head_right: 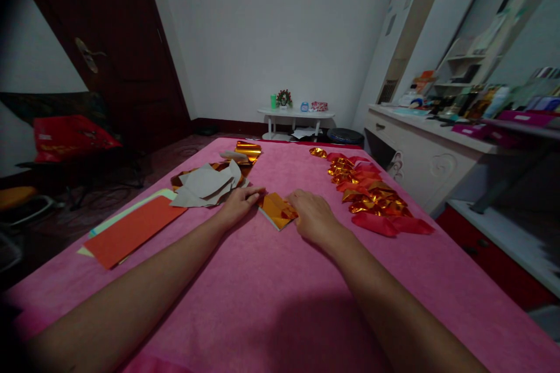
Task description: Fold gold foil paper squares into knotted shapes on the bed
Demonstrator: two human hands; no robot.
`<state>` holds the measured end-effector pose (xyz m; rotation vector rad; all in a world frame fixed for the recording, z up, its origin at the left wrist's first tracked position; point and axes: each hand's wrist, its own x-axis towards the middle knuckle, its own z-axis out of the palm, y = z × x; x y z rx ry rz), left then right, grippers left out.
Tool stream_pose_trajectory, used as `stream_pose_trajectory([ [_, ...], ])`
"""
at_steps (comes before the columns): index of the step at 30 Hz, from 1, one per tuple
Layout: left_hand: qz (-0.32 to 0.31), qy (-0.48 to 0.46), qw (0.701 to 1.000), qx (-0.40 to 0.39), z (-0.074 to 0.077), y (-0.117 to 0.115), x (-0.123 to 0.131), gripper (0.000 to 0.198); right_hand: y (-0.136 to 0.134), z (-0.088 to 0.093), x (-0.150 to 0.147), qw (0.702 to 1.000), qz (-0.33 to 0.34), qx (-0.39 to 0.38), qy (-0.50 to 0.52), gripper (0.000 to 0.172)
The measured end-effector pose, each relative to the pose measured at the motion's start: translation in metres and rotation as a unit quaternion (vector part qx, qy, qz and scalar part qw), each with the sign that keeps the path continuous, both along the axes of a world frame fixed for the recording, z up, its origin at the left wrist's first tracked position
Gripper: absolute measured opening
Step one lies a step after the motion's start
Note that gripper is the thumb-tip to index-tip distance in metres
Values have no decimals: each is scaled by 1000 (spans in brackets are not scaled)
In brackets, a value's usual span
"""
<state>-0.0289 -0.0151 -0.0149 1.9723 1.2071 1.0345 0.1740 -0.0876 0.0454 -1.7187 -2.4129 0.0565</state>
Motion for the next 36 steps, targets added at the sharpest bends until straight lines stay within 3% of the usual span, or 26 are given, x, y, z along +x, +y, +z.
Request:
stream_pose_trajectory([
  [5, 1, -51, 998, -29, -6, 4, 0, 38, 8, -10, 5, 1000, 14, -15, 21, 40],
  [11, -6, -92, 995, -34, -17, 13, -1, 37, 14, -20, 9, 999, 25, -14, 33, 25],
  [15, 18, -112, 994, -11, -14, 11, -2, 38, 24, -27, 15, 989, -12, -2, 145, 21],
  [18, 41, -134, 990, -12, -5, 5, -2, 36, 30, -33, 21, 948, -47, -41, 311, 25],
  [21, 43, -133, 990, 11, 1, -1, 0, 31, 33, -37, 24, 868, -96, -109, 476, 21],
  [23, 25, -116, 992, 47, 3, -3, 0, 29, 33, -38, 26, 821, -124, -130, 542, 18],
  [27, -47, -71, 989, 120, 4, -6, 1, 30, 33, -37, 28, 762, -158, -141, 612, 12],
  [32, -116, -64, 981, 142, 2, -6, 2, 31, 36, -40, 31, 741, -172, -139, 634, 16],
  [36, -126, -36, 977, 167, 0, -5, 2, 16, 39, -47, 33, 743, -150, -140, 637, 16],
])
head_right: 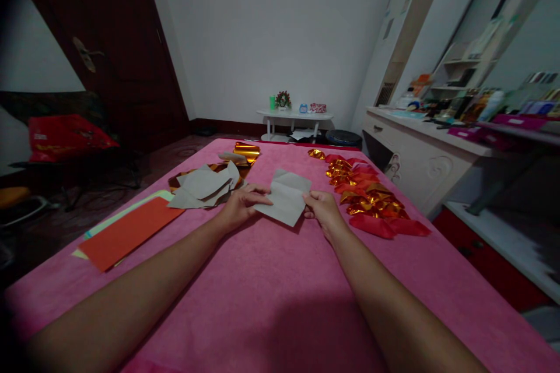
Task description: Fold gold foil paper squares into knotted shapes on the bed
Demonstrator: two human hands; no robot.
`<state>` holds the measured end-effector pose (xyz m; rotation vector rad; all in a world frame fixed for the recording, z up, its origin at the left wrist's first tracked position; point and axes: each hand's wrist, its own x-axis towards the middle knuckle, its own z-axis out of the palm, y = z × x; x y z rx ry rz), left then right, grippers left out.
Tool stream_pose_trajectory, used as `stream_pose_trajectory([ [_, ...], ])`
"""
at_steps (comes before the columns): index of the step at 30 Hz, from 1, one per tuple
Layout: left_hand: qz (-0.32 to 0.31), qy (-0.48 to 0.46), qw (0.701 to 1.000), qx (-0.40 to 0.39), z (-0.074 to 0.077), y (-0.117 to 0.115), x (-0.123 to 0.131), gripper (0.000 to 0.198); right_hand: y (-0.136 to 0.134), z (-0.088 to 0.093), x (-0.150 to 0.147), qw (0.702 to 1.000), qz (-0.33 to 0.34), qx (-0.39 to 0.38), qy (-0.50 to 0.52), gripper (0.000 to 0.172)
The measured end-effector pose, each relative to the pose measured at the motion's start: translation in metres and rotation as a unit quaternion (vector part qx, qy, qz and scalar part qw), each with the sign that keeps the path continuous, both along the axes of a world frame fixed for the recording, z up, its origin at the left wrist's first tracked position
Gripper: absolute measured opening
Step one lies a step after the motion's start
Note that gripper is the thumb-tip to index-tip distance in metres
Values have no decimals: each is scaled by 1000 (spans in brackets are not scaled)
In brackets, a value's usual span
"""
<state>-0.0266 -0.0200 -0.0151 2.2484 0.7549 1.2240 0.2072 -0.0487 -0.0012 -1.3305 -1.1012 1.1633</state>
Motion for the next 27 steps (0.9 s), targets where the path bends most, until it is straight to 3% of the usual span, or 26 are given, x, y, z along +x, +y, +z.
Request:
stream_pose_trajectory([
  [3, -1, 62, 996, 66, 0, -3, 1, 15, 3, -6, 4, 999, -3, 25, -46, 18],
  [5, -20, 112, 988, 106, 0, -7, 3, 18, 6, -10, 8, 988, -38, 72, -134, 26],
  [8, -47, 169, 977, 121, 1, -13, 6, 25, 10, -12, 15, 934, -104, 166, -300, 43],
  [10, -53, 192, 974, 109, 1, -17, 7, 31, 12, -10, 18, 902, -110, 222, -355, 37],
  [13, -51, 196, 975, 88, 2, -19, 8, 37, 10, 1, 23, 906, -21, 244, -344, 22],
  [15, -51, 188, 978, 74, 3, -19, 7, 31, 5, 13, 27, 927, 105, 177, -312, 19],
  [18, -59, 182, 981, 35, 5, -19, 7, 28, -6, 31, 35, 908, 322, 37, -265, 38],
  [19, -61, 178, 982, 20, 6, -19, 8, 28, -9, 36, 37, 900, 348, 19, -260, 48],
  [22, -68, 161, 985, -16, 8, -20, 9, 27, -14, 43, 37, 891, 356, 12, -282, 64],
  [27, -39, 138, 988, -50, 12, -20, 15, 33, -6, 32, 26, 888, 316, 40, -332, 24],
])
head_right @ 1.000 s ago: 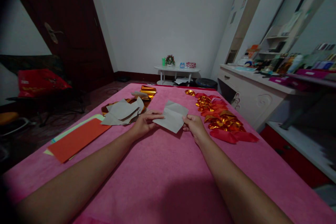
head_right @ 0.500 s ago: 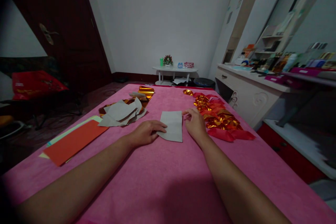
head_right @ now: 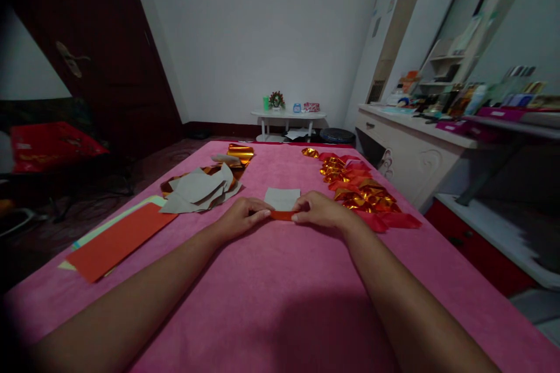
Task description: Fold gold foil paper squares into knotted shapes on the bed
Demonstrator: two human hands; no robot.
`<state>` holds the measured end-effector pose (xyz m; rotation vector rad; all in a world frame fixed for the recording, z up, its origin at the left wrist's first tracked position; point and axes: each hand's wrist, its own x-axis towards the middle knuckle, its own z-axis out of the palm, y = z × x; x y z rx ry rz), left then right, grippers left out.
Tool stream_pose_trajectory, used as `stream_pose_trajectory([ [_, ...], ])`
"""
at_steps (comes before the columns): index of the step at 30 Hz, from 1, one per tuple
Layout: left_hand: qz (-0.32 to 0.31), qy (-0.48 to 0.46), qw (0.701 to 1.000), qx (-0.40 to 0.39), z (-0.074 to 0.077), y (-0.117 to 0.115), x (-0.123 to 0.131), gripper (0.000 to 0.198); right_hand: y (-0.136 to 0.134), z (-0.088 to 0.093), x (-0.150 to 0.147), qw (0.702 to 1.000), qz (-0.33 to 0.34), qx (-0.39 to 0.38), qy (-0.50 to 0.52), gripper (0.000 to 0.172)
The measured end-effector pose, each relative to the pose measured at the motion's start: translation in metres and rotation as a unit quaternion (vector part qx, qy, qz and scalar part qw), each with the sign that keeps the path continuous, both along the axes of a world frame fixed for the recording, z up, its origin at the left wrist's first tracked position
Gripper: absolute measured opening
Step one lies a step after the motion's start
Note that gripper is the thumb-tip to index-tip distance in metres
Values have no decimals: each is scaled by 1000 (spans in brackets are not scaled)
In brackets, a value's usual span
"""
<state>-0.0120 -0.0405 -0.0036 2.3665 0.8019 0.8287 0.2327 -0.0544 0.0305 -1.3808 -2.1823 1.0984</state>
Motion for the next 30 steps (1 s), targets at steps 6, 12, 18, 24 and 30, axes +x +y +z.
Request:
stream_pose_trajectory([
  [6, 127, 30, 991, 40, -5, 4, 10, 25, 12, -19, 0, 993, -101, 67, -6, 40],
  [12, 200, 71, 974, 85, -8, 4, 15, 30, 12, -26, -7, 970, -192, 105, -103, 23],
  [18, 228, 72, 966, 95, -8, 2, 11, 28, 11, -31, -12, 935, -286, 158, -141, 32],
  [24, 238, 28, 969, 69, -18, 11, 9, 60, 12, -36, -10, 945, -285, 138, -77, 23],
  [30, 225, -23, 974, 19, -18, 13, 9, 77, 14, -43, -7, 958, -265, 97, 55, 21],
])
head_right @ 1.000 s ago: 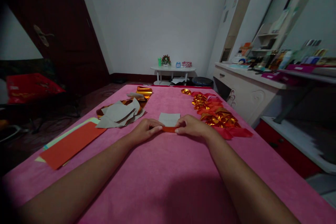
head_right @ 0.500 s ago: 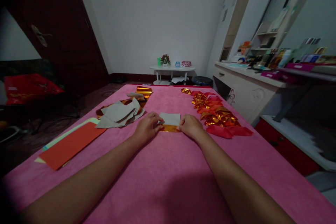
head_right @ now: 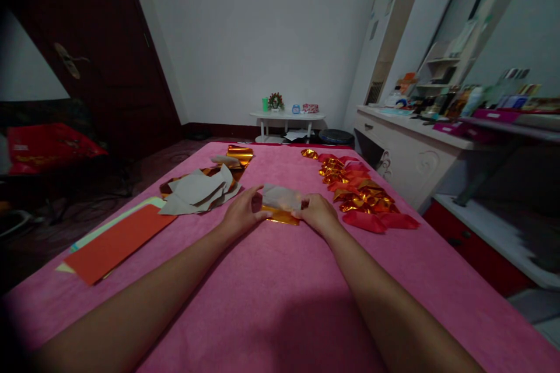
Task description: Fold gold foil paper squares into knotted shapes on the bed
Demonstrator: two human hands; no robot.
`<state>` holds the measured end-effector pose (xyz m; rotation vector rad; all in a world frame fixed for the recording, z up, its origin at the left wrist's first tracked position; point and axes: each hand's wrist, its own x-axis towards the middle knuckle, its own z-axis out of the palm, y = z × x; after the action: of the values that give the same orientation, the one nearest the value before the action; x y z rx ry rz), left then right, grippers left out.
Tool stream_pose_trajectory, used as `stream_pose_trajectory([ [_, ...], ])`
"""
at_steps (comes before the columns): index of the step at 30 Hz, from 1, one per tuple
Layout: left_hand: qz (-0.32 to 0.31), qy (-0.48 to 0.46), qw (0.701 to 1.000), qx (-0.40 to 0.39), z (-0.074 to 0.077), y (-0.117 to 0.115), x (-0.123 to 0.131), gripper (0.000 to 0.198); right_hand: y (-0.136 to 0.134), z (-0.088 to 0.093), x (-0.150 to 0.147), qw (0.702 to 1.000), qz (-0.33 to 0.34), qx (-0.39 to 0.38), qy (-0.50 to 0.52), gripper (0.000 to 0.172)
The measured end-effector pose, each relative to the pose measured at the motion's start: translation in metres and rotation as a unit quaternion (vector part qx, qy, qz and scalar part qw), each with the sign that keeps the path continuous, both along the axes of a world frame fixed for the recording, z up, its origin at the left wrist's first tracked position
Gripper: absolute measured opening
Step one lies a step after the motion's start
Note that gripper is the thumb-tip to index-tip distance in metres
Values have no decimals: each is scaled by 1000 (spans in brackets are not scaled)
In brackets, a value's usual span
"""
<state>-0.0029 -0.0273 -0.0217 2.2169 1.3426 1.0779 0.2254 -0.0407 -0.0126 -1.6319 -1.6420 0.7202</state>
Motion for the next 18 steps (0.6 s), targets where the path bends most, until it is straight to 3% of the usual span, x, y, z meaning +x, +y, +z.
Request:
stream_pose_trajectory([
  [7, -73, -156, 983, -60, 6, -2, 0, 76, -8, 15, -12, 976, -12, 33, 217, 37],
  [12, -130, -174, 976, 5, 9, -4, -2, 41, -15, 24, -19, 951, -7, 74, 301, 34],
  [18, -146, -174, 973, 30, 15, -11, -2, 10, -15, 23, -20, 933, -10, 56, 354, 28],
])
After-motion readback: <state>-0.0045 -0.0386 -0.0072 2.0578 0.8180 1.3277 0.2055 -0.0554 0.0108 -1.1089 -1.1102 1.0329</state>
